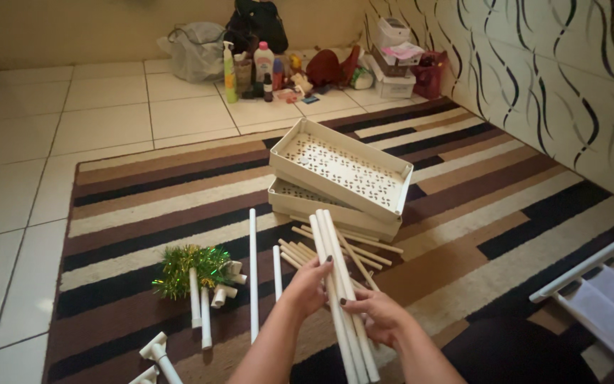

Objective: The person disassembles a white shelving rack, pulling the fabric shelves off the frame and separating the poles, then gathers the loose poles and plastic connectors and begins fitting the poles back into the connector joints on the floor.

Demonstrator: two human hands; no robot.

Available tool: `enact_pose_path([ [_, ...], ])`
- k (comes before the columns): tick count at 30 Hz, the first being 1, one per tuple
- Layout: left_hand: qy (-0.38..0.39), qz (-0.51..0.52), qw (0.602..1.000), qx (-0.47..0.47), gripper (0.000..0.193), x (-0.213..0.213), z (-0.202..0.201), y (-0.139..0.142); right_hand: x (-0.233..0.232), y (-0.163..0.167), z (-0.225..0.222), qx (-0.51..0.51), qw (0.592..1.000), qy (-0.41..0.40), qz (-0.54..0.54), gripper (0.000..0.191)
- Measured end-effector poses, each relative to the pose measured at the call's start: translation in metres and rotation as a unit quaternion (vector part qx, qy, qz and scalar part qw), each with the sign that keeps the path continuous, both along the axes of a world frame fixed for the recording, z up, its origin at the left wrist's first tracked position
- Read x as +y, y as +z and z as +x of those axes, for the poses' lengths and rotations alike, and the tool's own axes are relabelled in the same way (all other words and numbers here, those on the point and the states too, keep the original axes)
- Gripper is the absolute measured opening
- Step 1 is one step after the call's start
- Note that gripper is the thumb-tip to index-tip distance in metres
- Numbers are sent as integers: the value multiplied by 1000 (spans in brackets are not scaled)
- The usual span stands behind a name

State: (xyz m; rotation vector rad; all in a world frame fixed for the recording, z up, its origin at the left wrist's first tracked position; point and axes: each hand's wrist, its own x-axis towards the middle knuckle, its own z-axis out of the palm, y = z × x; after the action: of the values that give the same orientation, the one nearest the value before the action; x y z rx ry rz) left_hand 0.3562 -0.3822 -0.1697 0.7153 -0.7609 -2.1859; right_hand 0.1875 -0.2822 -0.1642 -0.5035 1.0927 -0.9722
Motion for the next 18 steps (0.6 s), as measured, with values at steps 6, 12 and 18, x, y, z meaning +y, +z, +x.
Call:
enact_pose_path([
  [6,24,-57,995,-73,31,4,-21,-9,2,6,4,10,1000,-27,8,53],
  [12,49,-78,990,-110,34,13,-33,-4,5,15,7,45,998,-36,31,51],
  [18,3,-44,984,-173,46,-29,48,-33,4,22,8,111,989,-79,65,42],
])
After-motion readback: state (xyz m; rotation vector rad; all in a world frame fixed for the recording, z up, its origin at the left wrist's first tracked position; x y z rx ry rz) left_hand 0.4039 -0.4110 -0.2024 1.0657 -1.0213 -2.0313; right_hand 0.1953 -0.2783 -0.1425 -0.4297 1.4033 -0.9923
